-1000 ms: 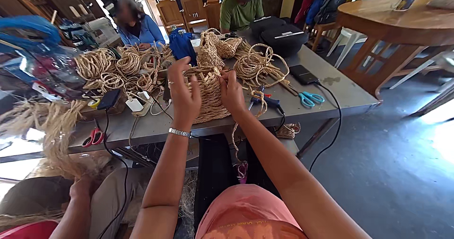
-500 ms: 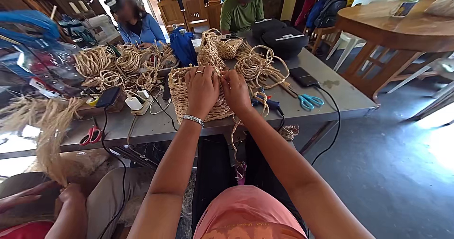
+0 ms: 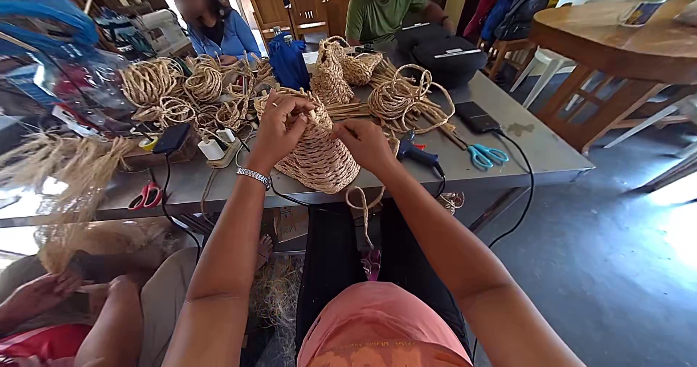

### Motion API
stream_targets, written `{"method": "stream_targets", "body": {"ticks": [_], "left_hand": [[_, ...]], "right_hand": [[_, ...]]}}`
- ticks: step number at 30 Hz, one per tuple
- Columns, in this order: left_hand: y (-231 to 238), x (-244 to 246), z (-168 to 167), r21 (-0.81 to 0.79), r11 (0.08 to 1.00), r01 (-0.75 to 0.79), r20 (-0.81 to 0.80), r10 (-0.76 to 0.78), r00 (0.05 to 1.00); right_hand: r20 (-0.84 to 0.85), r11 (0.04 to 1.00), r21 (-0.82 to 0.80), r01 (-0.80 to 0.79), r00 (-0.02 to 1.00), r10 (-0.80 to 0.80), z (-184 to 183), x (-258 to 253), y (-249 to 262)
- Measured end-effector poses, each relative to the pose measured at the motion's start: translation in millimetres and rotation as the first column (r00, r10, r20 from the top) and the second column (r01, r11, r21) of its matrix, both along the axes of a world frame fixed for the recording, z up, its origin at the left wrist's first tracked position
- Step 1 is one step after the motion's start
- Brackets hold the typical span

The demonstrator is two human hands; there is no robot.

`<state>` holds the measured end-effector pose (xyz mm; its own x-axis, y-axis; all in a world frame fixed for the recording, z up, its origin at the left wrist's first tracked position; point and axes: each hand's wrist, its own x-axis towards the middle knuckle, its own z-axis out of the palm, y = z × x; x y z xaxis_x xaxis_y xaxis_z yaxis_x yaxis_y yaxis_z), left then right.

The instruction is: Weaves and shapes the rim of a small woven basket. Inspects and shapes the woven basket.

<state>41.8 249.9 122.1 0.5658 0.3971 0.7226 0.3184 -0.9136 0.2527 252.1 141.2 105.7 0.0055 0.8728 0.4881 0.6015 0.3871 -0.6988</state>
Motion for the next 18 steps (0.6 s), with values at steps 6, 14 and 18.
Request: {"method": "stream_targets", "body": {"ticks": [6,14,18], "left_hand": [[-29.3,15.9,3.9,-0.108,0.980,-0.169,0.019,0.172,0.985],[-26.3,14.4,-1.6,-0.138,0.987,-0.078,0.066,0.088,0.994],[-22.3,9.0,-3.4,-0.128,0.992,0.013,0.094,-0.001,0.996]], "right_hand": [[-0.064,0.999,-0.031,-0.032,0.998,0.030,-2.8,-0.1,5.2],[-0.053,0.996,-0.077,-0.045,0.998,0.041,7.8,7.0,-1.7],[0.076,0.968,-0.165,-0.188,0.976,0.203,15.5,18.8,-23.6]]}}
